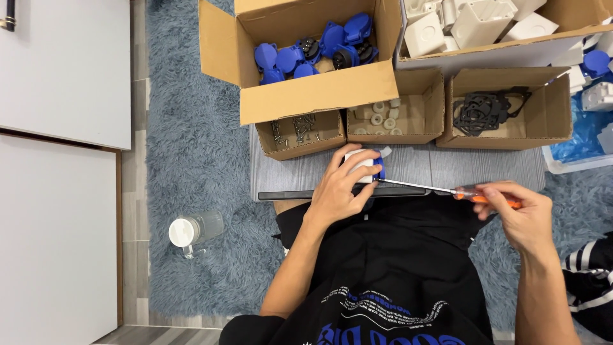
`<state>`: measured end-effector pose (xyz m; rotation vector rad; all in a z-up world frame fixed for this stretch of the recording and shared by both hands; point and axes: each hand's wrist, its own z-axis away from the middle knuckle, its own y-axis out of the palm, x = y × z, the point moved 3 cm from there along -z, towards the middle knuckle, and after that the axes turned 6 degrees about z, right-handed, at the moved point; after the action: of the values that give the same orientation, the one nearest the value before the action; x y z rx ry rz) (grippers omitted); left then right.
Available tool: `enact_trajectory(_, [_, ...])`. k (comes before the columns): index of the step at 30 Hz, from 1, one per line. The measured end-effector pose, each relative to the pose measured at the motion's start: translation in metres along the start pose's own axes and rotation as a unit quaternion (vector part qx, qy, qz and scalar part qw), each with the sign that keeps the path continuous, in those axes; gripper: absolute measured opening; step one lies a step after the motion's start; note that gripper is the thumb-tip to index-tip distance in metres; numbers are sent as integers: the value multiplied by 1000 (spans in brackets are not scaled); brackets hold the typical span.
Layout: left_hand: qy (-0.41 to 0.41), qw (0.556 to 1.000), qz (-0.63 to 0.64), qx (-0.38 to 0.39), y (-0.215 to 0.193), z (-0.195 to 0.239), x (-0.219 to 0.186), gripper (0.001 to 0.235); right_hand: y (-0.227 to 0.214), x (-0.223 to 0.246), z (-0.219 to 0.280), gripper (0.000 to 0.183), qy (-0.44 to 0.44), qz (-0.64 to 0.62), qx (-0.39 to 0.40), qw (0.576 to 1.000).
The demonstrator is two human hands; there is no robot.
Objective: The person assembles a white plastic electrical box with a blue cover. They insert a small white piece into the box, place a blue cover over it, and use a screwdriver to tighten screws. The person then removes the cover and inspects the box before placing it back into a cardboard box.
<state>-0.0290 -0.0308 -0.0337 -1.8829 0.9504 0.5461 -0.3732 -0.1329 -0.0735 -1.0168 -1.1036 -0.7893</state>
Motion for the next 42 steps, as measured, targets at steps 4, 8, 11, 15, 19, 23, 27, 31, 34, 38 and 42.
enact_trajectory(4, [3,1000,-6,-5,0,0,-1,20,-8,-19,-1,15,-81,-55,16,995])
enact_trajectory(8, [7,1000,-1,-13,1,0,-2,21,-15,-32,-1,21,-97,-69,24,993])
enact_trajectory(11, [1,1000,-3,-22,0,-3,-5,21,-13,-20,-1,32,-100,-51,26,993])
enact_trajectory(15, [-1,999,2,-34,2,-2,-5,22,1,19,0,28,-23,29,33,999])
enact_trajectory(19, [-2,998,6,-55,6,-1,-4,23,-2,-7,-4,19,-28,-3,22,999])
enact_trajectory(23, [-8,998,13,-68,8,-2,-7,24,-7,-17,-5,16,-36,-9,13,999])
enact_trajectory(27, [-13,996,10,-85,11,-1,-7,24,-14,-39,-6,25,-76,-75,31,994])
enact_trajectory(31, [-16,996,9,-90,12,-1,-7,23,-6,3,-6,46,-81,26,60,995])
enact_trajectory(34, [-11,995,9,-94,13,-1,-6,23,2,19,-5,35,34,41,37,998])
enact_trajectory(38, [-6,995,6,-97,12,-1,-6,23,-6,-15,-8,18,-6,-33,23,999])
enact_trajectory(42, [-2,996,8,-93,12,-1,-6,22,-12,-27,-7,19,-53,-67,33,996])
